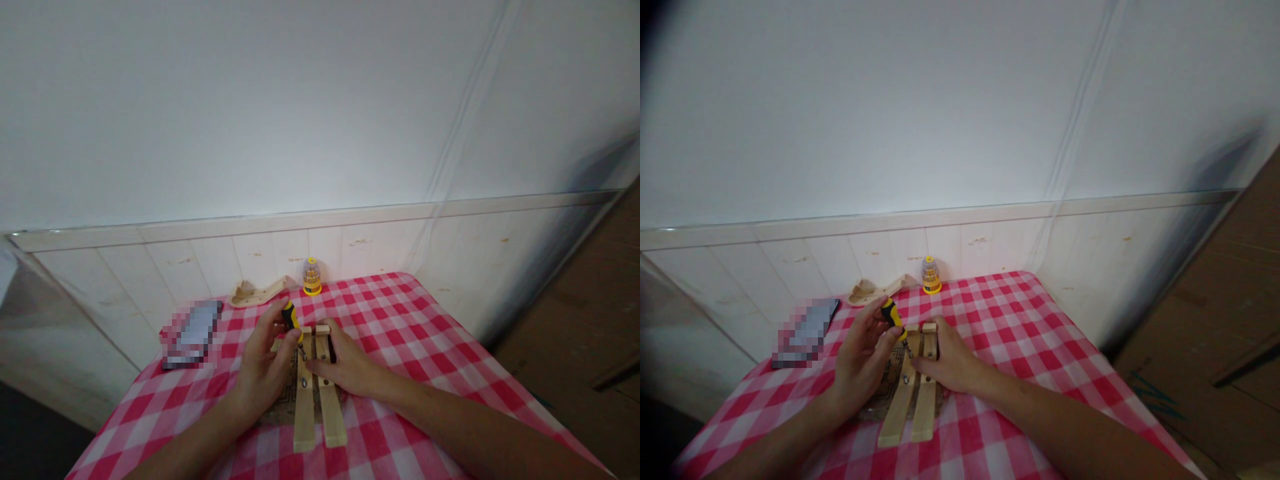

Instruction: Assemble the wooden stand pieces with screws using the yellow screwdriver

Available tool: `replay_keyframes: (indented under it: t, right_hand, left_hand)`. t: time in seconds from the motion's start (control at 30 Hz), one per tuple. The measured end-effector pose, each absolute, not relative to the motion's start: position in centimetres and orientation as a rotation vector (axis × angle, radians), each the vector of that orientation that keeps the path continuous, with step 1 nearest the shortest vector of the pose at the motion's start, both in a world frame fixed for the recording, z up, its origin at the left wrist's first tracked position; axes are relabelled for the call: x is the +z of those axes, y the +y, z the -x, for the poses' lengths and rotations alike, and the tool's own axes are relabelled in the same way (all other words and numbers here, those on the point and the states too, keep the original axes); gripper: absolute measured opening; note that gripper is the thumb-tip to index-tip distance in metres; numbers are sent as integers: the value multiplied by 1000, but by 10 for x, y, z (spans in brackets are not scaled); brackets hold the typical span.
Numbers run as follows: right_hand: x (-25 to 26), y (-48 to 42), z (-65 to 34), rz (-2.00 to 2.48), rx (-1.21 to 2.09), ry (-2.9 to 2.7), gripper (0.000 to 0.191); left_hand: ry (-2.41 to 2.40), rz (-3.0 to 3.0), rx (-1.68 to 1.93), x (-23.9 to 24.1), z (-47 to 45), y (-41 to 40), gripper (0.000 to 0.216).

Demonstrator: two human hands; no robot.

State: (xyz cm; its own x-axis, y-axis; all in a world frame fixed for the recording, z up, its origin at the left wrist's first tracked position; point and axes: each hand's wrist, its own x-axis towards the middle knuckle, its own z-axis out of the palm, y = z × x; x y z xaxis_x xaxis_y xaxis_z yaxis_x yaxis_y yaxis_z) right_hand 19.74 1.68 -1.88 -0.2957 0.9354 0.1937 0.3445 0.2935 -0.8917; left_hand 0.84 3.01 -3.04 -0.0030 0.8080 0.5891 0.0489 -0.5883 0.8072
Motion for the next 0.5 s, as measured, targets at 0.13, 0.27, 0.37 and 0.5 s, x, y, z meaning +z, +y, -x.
replay_keyframes:
  t: [0.13, 0.27, 0.37, 0.5]
  right_hand:
    - [-20, 17, -197, 1164, 940, -1822, 41]
    - [-20, 18, -196, 1179, 972, -1804, 46]
    - [-21, 18, -196, 1167, 1003, -1786, 45]
    - [-25, 18, -196, 1160, 992, -1793, 43]
  left_hand:
    - [905, -1691, 1678, -32, -8, 31, 52]
    - [899, -1698, 1698, -33, -8, 31, 52]
    - [897, -1713, 1697, -34, -7, 30, 52]
    - [917, -1741, 1679, -37, -6, 29, 50]
